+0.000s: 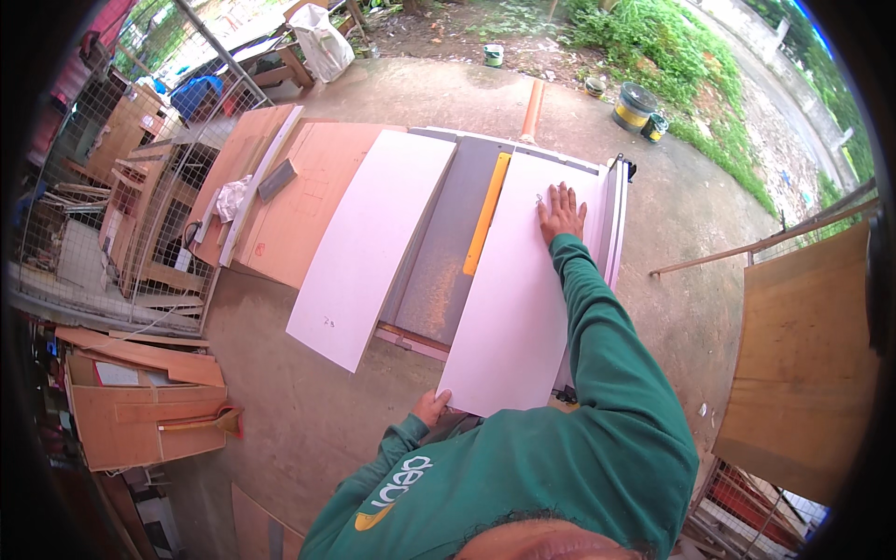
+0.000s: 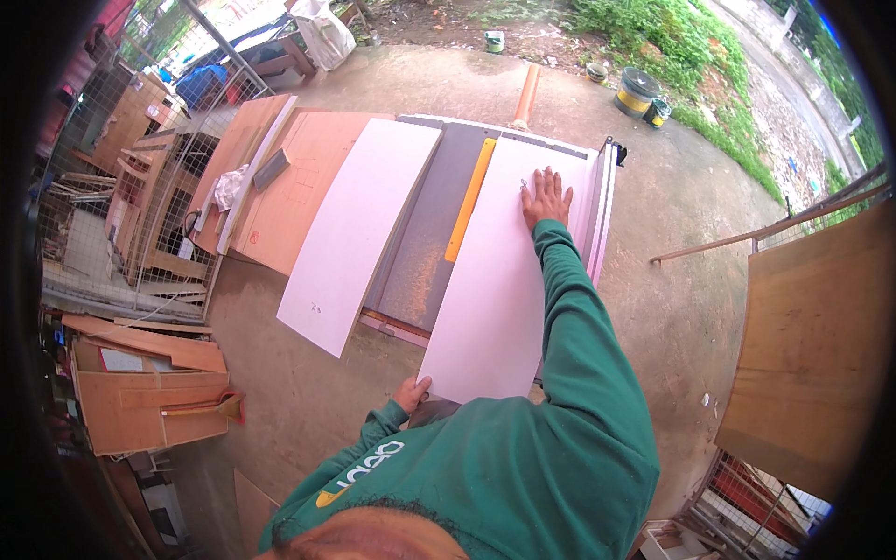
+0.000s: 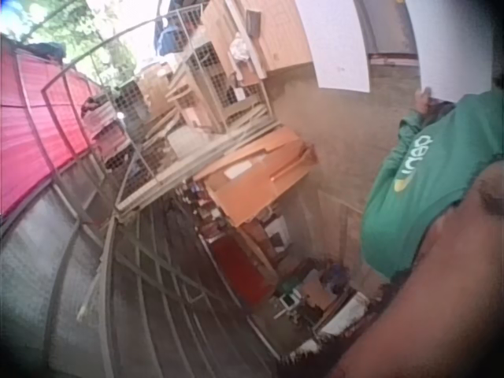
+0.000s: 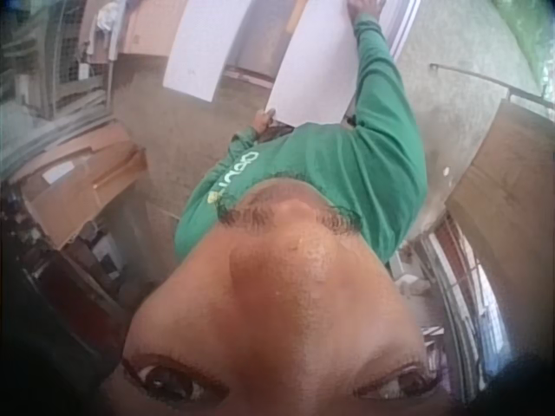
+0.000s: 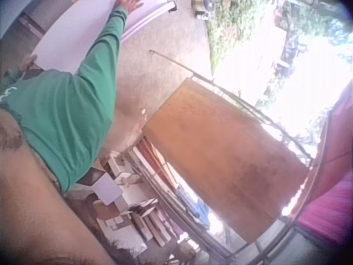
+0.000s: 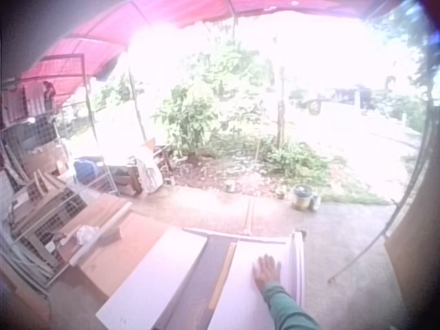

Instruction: The person uses a table saw to cut a large pink board into smaller pieces. They align the board against the fence, push it through the blade, and then move the cut pieces aside. The process is repeated for multiple boards.

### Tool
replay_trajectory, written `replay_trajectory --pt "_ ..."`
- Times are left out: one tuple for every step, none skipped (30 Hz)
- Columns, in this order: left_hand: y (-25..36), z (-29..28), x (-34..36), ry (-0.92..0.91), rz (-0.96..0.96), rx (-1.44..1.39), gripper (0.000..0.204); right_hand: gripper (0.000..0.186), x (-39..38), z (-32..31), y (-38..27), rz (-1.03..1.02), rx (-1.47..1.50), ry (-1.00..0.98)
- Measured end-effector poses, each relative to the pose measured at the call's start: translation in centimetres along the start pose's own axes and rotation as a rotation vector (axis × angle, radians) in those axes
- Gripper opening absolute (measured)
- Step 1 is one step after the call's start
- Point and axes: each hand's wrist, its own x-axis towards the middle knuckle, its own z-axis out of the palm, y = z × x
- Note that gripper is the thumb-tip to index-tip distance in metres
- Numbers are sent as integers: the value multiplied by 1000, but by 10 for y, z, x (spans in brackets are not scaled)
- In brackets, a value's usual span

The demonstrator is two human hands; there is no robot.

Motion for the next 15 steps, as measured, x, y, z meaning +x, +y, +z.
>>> replay_trajectory --pt "-2 0 2 5 7 -3 46 65 1 -1 1 8 -8 -12" --pt "-3 0 4 6 9 -1 46 65 3 -3 2 15 -15 -25" --pt "-5 0 6 8 10 0 45 65 3 -3 3 17 -17 -26" --pt "-4 0 7 10 12 1 45 64 3 -3 3 17 -18 -27" --pt "-3 0 7 9 4 -1 45 64 3 -4 3 17 -19 -28" --pt "-2 -1 7 9 -4 -3 44 65 4 -3 3 14 -14 -17" --pt "0 0 6 7 -14 -4 44 65 4 -2 3 12 -9 -8" --pt "-1 0 7 11 -9 -12 43 65 5 -1 4 10 -5 2" --pt "-2 1 8 15 -5 -20 43 65 6 0 5 10 -6 1" --pt "-3 1 9 20 -2 -27 42 65 7 0 5 10 -6 -1" --pt "-3 2 10 24 5 -36 42 65 7 0 4 10 -6 -4" --pt "-4 2 10 27 12 -45 42 65 7 0 4 8 -6 -1" --pt "-4 3 11 31 20 -54 41 65 8 -1 4 6 -5 2" --pt "-4 2 10 23 21 -52 41 65 8 -1 3 4 -5 5" --pt "-3 2 10 16 23 -50 41 65 8 -1 3 4 -5 -1"
